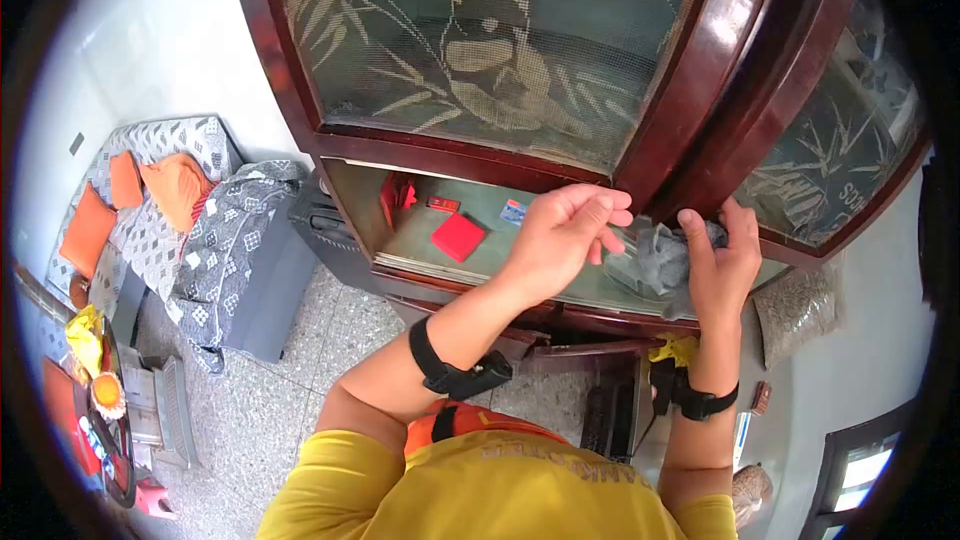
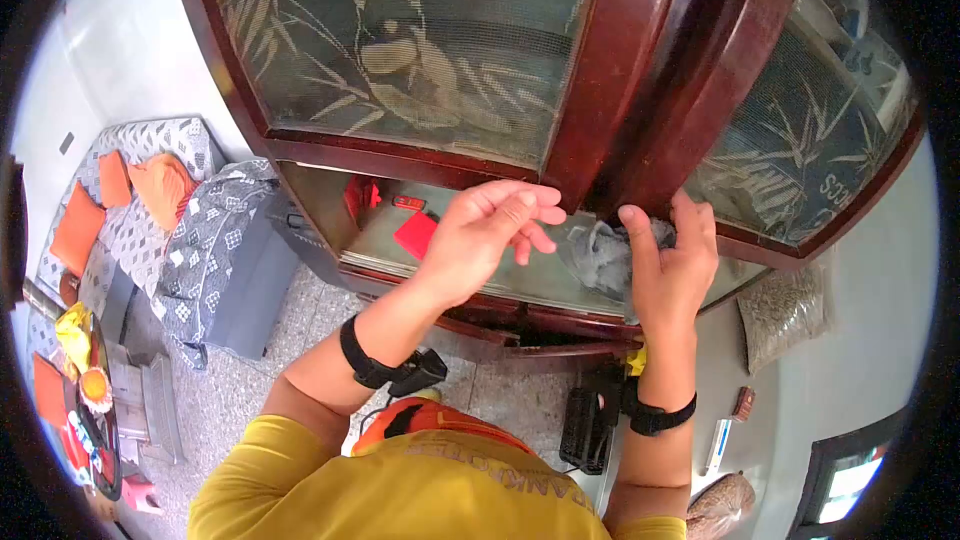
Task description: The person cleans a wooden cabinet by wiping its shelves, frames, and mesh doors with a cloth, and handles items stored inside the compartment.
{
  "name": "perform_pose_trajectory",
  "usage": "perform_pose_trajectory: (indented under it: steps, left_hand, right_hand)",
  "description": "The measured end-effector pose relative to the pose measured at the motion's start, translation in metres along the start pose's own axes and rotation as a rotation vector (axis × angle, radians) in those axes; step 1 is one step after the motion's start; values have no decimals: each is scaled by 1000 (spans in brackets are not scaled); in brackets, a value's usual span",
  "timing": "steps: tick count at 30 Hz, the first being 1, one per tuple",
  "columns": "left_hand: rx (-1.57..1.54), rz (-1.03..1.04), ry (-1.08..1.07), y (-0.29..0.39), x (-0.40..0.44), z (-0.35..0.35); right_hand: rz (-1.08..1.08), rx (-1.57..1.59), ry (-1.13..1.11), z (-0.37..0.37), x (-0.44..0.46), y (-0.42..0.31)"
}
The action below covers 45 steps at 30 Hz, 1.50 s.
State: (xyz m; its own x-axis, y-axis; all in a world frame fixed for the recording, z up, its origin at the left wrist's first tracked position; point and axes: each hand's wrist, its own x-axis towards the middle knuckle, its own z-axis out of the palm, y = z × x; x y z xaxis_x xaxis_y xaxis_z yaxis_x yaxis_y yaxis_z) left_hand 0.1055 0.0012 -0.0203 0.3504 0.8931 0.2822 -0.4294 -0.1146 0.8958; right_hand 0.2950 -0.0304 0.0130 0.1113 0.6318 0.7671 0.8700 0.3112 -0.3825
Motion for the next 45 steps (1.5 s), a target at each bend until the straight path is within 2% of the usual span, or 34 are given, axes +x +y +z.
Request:
perform_pose_trajectory:
  steps: [4, 7, 8, 11, 13, 14, 15, 16, 17, 18, 19, 21, 23, 25, 27, 29, 31, 33, 35, 37, 39, 41, 42, 45]
  left_hand:
    - [60, 29, 2, -5, -4, 1]
    - [154, 57, -49, -23, -10, -7]
    - [141, 42, -27, -32, -17, -12]
    - [436, -114, -44, -63, -38, -33]
    - [737, -17, 180, -94, -47, -66]
    - [856, -16, 326, -121, -47, -97]
    - [922, -27, 436, -132, -49, -124]
    - [1009, 22, 534, -140, -51, -149]
    - [1082, -36, 643, -149, -50, -172]
    - [1221, -98, 626, -156, -50, -196]
    - [1216, -105, 615, -155, -47, -201]
    - [1426, -338, 634, -155, -43, -208]
    - [1445, -307, 571, -162, -34, -213]
    - [1462, -291, 506, -167, -28, -214]
    - [1436, -506, 403, -157, -9, -212]
    - [1429, -473, 391, -162, -9, -216]
    - [1660, -164, 603, -166, 3, -233]
    - [1882, -88, 623, -129, 15, -243]
    - [2116, -66, 680, -119, 29, -266]
    - [2178, -230, 646, -118, 43, -284]
    - [2196, -252, 632, -122, 60, -299]
    - [2031, -499, 571, -110, 74, -297]
    - [2091, -601, 512, -110, 79, -292]
    - [1959, -573, 468, -112, 85, -313]
  right_hand:
    - [-66, -3, 100, 4, -5, 3]
    - [-86, -28, 94, 5, -6, 3]
    - [-55, -39, 91, 4, -6, 1]
    - [-47, -26, 109, 10, -7, 0]
    - [-24, -48, 96, 16, -12, 2]
    - [16, 34, 166, 20, -14, 3]
    - [53, 115, 242, 25, -16, 4]
    - [99, 83, 212, 23, -17, 3]
    - [113, 68, 196, 23, -20, 4]
    - [112, 61, 217, 24, -21, 5]
    - [109, 55, 241, 25, -21, 6]
    - [100, 54, 224, 22, -22, 11]
    - [72, 66, 201, 19, -24, 12]
    - [152, 160, 165, 15, -32, 13]
    - [216, 158, 112, 12, -47, 10]
    - [295, 230, 29, 14, -71, 7]
    - [370, 305, -28, 17, -91, 7]
    - [454, 377, -198, 22, -112, 10]
    - [472, 343, -247, 26, -127, 14]
    - [561, 457, -283, 31, -137, 14]
    - [575, 458, -283, 34, -147, 15]
    - [584, 445, -303, 34, -153, 14]
    - [619, 477, -316, 32, -155, 11]
    - [632, 455, -378, 26, -160, 12]
